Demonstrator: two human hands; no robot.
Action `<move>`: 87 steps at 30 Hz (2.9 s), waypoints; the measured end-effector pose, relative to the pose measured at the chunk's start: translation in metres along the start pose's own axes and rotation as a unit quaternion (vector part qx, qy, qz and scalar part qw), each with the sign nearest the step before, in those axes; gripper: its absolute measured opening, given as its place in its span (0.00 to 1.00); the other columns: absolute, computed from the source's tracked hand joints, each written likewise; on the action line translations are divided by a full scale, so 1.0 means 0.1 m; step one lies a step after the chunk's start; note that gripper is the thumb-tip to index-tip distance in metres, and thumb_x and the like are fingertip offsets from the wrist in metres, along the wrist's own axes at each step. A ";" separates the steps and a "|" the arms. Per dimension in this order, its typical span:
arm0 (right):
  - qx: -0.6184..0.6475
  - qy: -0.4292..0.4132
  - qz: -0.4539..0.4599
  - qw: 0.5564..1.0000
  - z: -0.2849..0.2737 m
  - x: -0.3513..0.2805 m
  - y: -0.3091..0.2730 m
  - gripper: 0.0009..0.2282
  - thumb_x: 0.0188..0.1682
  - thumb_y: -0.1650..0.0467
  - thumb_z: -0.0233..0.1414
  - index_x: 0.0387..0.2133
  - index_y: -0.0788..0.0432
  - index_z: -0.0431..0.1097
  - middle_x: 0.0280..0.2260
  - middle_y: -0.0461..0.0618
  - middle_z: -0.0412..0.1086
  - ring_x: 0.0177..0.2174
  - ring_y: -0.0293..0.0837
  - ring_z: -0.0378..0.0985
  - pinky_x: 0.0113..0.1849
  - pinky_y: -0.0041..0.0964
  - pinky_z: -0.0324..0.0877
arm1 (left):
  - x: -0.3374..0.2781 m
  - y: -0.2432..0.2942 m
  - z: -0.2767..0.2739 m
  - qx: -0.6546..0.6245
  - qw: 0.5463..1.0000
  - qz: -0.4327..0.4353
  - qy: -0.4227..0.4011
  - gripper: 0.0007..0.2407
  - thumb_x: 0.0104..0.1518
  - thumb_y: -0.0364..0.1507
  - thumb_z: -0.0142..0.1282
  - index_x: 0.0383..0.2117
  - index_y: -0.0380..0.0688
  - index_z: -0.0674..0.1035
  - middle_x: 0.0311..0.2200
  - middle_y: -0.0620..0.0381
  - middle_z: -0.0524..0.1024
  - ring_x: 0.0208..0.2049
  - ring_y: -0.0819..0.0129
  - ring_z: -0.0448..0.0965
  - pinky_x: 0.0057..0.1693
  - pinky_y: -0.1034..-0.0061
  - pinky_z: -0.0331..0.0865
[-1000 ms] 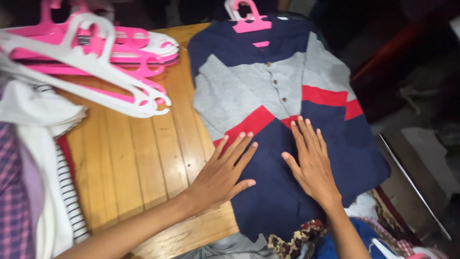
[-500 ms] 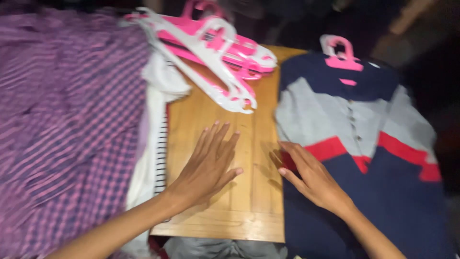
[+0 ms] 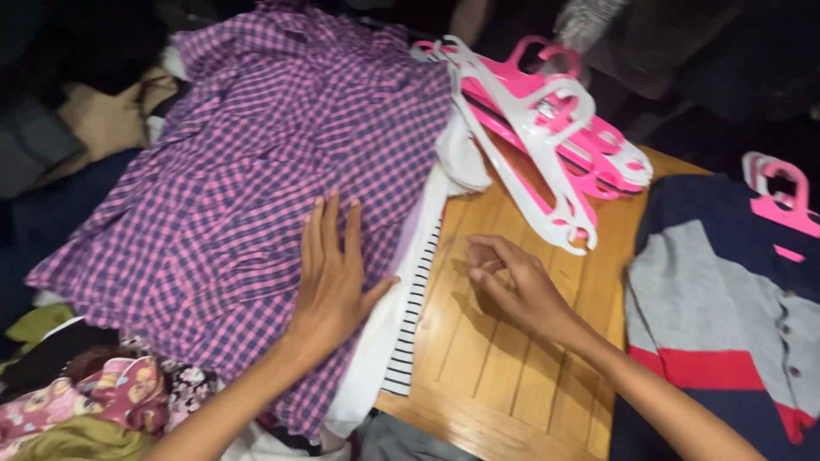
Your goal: The person buttons a pink and blue checkered shirt laid out on a wooden surface. They then pick up a white plastic hanger, place it inside the shirt's collar, and adjust the garment to hang properly.
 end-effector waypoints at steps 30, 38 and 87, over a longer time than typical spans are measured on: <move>0.567 0.064 0.166 0.805 0.73 1.13 -0.87 0.04 0.52 0.68 0.55 0.37 0.55 0.72 0.33 0.45 0.73 0.37 0.42 0.80 0.45 0.41 0.75 | -0.19 -0.10 -0.23 -0.035 0.998 -0.011 0.056 0.32 0.48 0.24 0.55 0.63 0.27 0.61 0.57 0.30 0.64 0.61 0.36 0.62 0.63 0.50 0.55; 0.522 0.115 0.061 0.843 0.35 1.07 -0.86 0.02 0.51 0.70 0.56 0.33 0.54 0.75 0.30 0.43 0.72 0.35 0.37 0.78 0.44 0.34 0.74 | -0.23 -0.46 -0.53 0.067 0.987 -0.107 0.098 0.37 0.37 0.11 0.62 0.62 0.27 0.64 0.55 0.31 0.67 0.61 0.37 0.66 0.68 0.48 0.50; 0.318 0.494 0.062 0.807 -1.65 -1.40 1.14 0.07 0.50 0.69 0.49 0.39 0.56 0.71 0.38 0.41 0.74 0.41 0.33 0.76 0.47 0.25 0.70 | -0.26 2.14 0.90 -0.311 0.879 0.142 -0.332 0.24 0.59 0.27 0.51 0.61 0.33 0.59 0.27 0.35 0.79 0.25 0.37 0.80 0.31 0.48 0.71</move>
Point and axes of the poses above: each hand's wrist, its own x-axis towards the middle knuckle, its own z-axis out of the palm, y = z × x, the point moved 5 cm from there along x, towards the middle knuckle
